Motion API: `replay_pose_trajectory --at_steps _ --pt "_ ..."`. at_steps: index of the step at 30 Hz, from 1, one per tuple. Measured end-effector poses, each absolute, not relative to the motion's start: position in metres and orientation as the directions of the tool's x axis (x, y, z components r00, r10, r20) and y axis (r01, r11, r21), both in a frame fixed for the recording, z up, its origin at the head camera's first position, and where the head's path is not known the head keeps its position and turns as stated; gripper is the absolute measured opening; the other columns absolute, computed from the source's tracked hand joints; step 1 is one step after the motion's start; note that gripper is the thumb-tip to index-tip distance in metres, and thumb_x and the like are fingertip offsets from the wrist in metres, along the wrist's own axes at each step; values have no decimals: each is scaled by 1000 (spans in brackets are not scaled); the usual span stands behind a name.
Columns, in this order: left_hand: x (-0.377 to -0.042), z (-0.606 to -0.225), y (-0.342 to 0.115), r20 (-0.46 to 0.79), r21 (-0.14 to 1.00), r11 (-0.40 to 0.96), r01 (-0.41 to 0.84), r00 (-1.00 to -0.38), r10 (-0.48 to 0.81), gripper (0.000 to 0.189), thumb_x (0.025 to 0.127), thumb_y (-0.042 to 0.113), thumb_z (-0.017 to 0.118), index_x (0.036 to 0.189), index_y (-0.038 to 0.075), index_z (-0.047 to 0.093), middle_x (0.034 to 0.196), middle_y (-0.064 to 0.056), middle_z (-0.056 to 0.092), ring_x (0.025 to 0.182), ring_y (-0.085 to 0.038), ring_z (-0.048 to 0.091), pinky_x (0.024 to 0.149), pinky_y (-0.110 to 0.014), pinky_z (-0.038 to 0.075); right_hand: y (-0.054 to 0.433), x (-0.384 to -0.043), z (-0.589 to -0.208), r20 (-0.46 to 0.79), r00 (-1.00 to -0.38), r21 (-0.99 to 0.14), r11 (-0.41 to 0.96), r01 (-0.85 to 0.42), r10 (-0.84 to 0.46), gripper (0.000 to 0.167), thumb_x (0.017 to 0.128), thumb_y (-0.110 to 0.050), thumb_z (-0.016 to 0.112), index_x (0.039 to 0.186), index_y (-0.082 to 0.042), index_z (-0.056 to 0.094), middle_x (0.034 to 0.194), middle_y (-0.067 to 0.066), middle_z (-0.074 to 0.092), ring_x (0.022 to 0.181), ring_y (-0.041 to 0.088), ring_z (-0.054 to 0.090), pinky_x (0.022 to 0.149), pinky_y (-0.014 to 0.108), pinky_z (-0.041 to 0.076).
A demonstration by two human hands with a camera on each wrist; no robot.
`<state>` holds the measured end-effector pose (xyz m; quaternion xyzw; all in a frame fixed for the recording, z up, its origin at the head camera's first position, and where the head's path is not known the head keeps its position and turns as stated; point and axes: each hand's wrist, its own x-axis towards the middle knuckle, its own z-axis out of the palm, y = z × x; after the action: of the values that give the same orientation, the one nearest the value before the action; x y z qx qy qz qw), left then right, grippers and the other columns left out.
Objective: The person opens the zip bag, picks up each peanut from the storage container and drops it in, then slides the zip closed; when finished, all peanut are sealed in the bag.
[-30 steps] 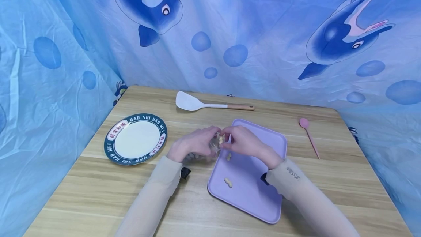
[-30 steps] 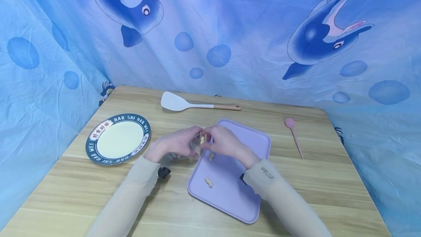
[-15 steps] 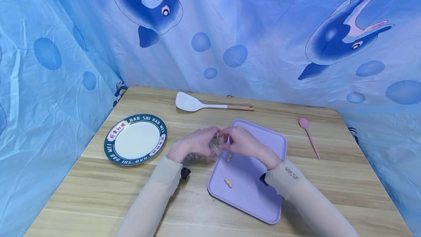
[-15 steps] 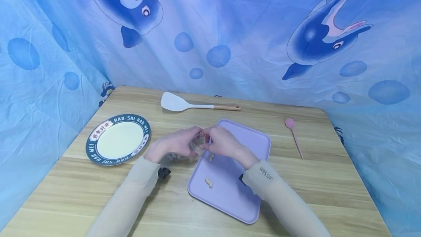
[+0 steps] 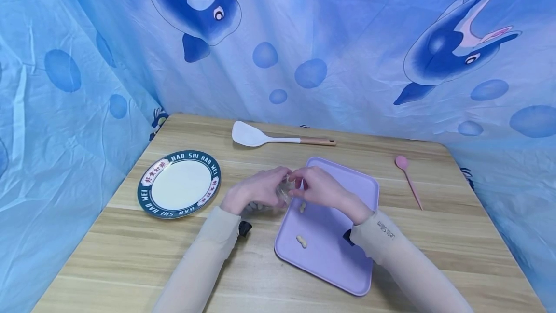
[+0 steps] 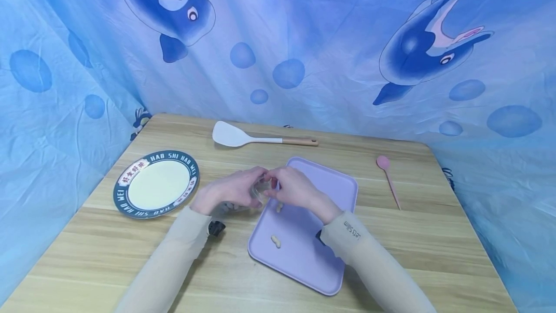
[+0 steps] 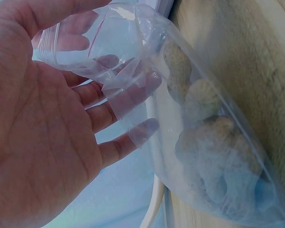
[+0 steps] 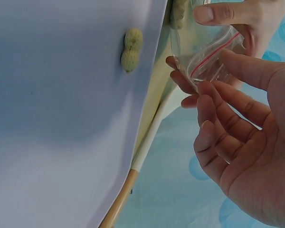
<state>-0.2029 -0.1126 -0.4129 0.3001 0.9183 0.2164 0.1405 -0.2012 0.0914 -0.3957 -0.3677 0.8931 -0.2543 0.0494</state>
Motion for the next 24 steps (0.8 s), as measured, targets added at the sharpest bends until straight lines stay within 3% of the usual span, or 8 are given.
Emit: replay_pose_trajectory --at_steps 10,19,24 --pt "-202 -412 -113 -137 493 730 473 -787 602 82 77 30 81 147 11 42 135 -7 57 123 -22 54 105 -46 42 107 -202 -394 117 -760 -493 627 -604 -640 28 85 -16 79 108 -1 71 80 -5 64 67 8 58 63 26 51" --pt "-202 -412 -114 -141 525 726 445 -795 590 83 77 28 83 147 12 42 140 -7 54 125 -24 53 104 -43 44 120 -200 -406 48 -801 -476 692 -543 -596 29 83 -20 81 102 0 73 78 -2 65 62 7 55 62 27 50" --pt "-201 -412 -114 -140 526 725 444 -796 589 82 77 28 83 147 12 43 140 -7 54 125 -24 53 104 -43 43 123 -196 -414 12 -795 -469 698 -540 -607 32 82 -22 82 103 0 73 83 3 68 64 7 56 65 27 50"
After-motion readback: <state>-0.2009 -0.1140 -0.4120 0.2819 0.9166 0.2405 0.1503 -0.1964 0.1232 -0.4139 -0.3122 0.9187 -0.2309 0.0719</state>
